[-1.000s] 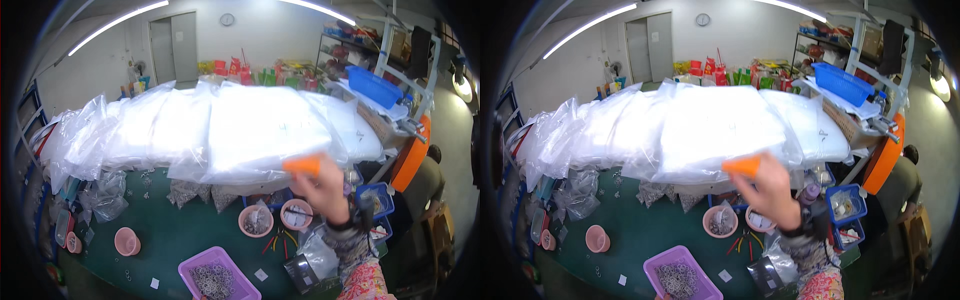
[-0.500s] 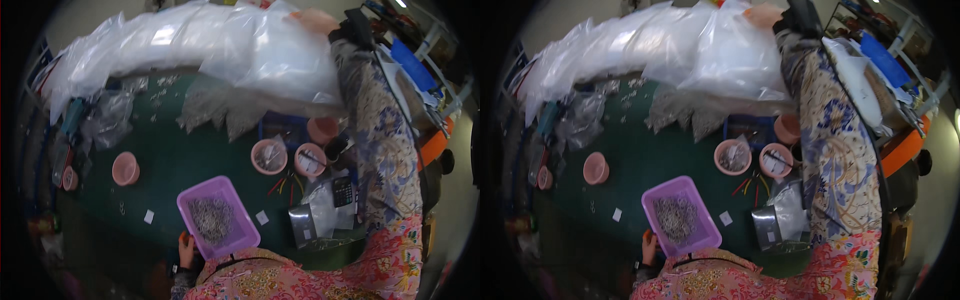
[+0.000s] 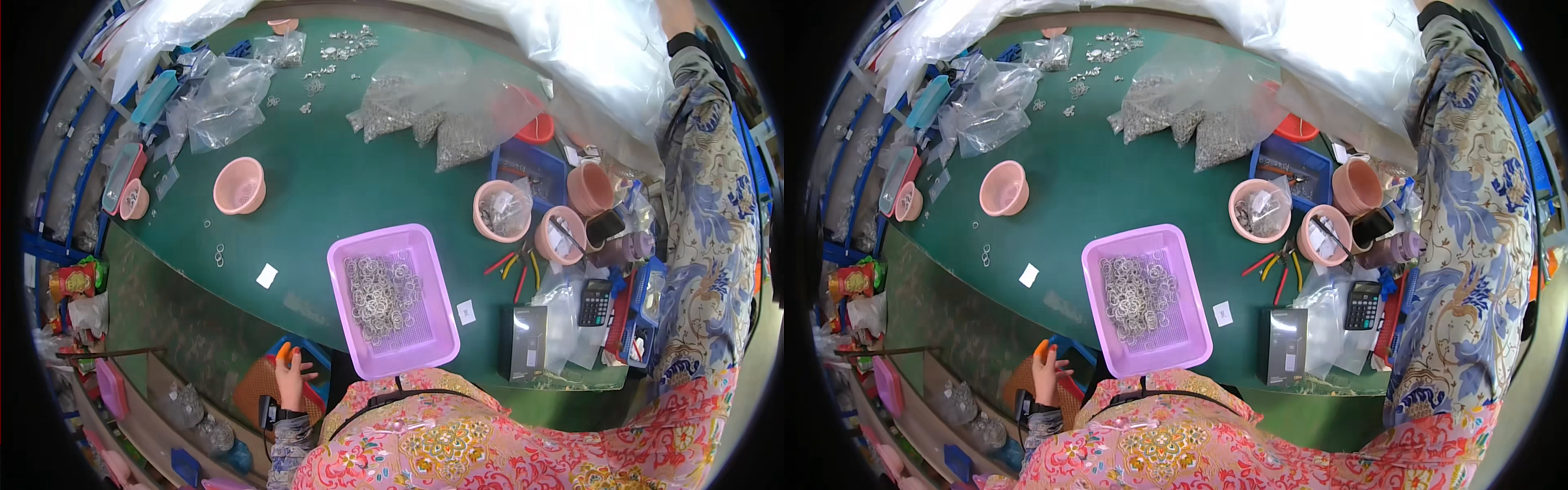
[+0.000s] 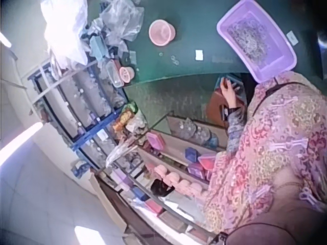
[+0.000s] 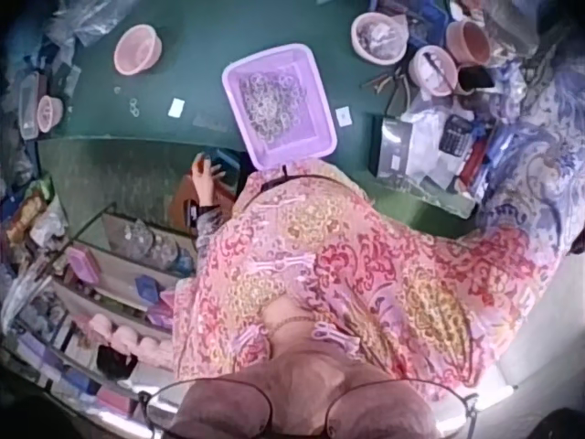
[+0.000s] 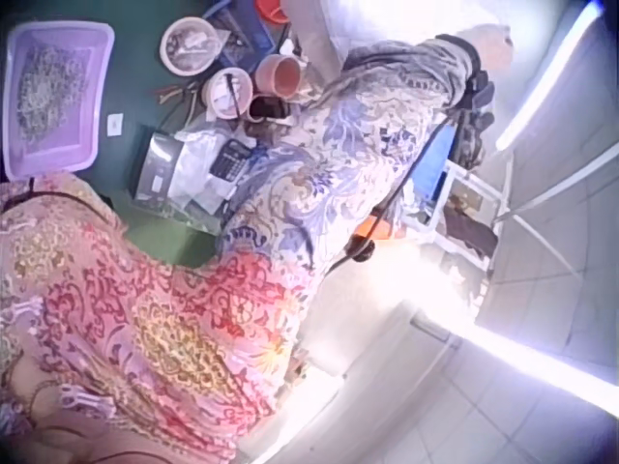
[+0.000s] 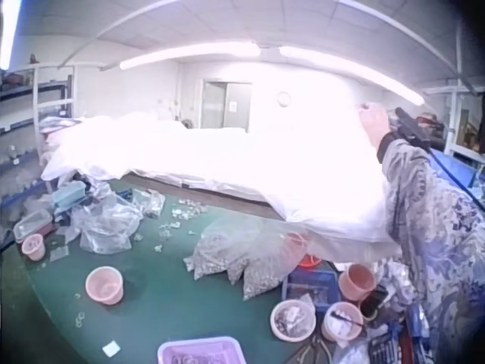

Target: The recorder gathers metal ring parts into a small plastic bag and then inspects a black device box.

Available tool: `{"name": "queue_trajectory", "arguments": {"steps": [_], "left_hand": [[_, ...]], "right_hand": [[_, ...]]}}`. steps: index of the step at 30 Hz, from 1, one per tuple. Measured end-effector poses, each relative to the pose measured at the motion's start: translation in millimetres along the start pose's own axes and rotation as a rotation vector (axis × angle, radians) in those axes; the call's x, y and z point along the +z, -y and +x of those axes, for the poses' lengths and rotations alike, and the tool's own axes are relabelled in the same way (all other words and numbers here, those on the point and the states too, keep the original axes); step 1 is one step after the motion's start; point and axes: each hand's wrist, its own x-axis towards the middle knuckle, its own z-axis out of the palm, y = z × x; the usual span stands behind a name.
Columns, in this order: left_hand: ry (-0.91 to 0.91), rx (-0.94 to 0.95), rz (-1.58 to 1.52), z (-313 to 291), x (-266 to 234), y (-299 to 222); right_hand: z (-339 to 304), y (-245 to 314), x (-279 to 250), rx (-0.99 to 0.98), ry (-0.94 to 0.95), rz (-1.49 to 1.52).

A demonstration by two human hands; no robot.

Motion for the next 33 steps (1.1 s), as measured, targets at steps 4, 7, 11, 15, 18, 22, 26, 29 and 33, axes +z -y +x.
{"name": "queue_trajectory", "arguments": {"steps": [4, 7, 11, 15, 18, 22, 26, 29, 33], "left_hand": [[-0.027, 0.135, -0.042, 18, -9, -33], [0.019, 0.250, -0.043, 20, 17, -83], [0.307, 0.386, -0.083, 7, 45, -158], [0.886, 0.334, -0.134, -17, 90, -224], [1.196, 0.432, -0.002, -35, 123, -256], [1.191, 0.578, 0.001, -61, 144, -246], [1.146, 1.211, -0.048, -103, 130, -234], [1.258, 1.443, 0.052, -129, 136, -224], [1.432, 1.051, 0.303, -169, 178, -187]], "right_hand": [[-19, 3, -49, 0.034, -0.283, 0.287], [-75, 3, -107, 0.056, -0.531, 0.664], [-207, 44, -133, 0.175, -0.644, 1.236], [-375, 124, -100, 0.433, -0.253, 1.237], [-430, 183, -66, 0.788, -0.074, 1.500], [-490, 224, -41, 1.175, -0.240, 1.719], [-518, 247, -49, 1.148, -0.531, 1.625], [-541, 244, -51, 1.147, -0.726, 1.540], [-564, 238, -107, 1.083, -0.615, 1.470]]}}
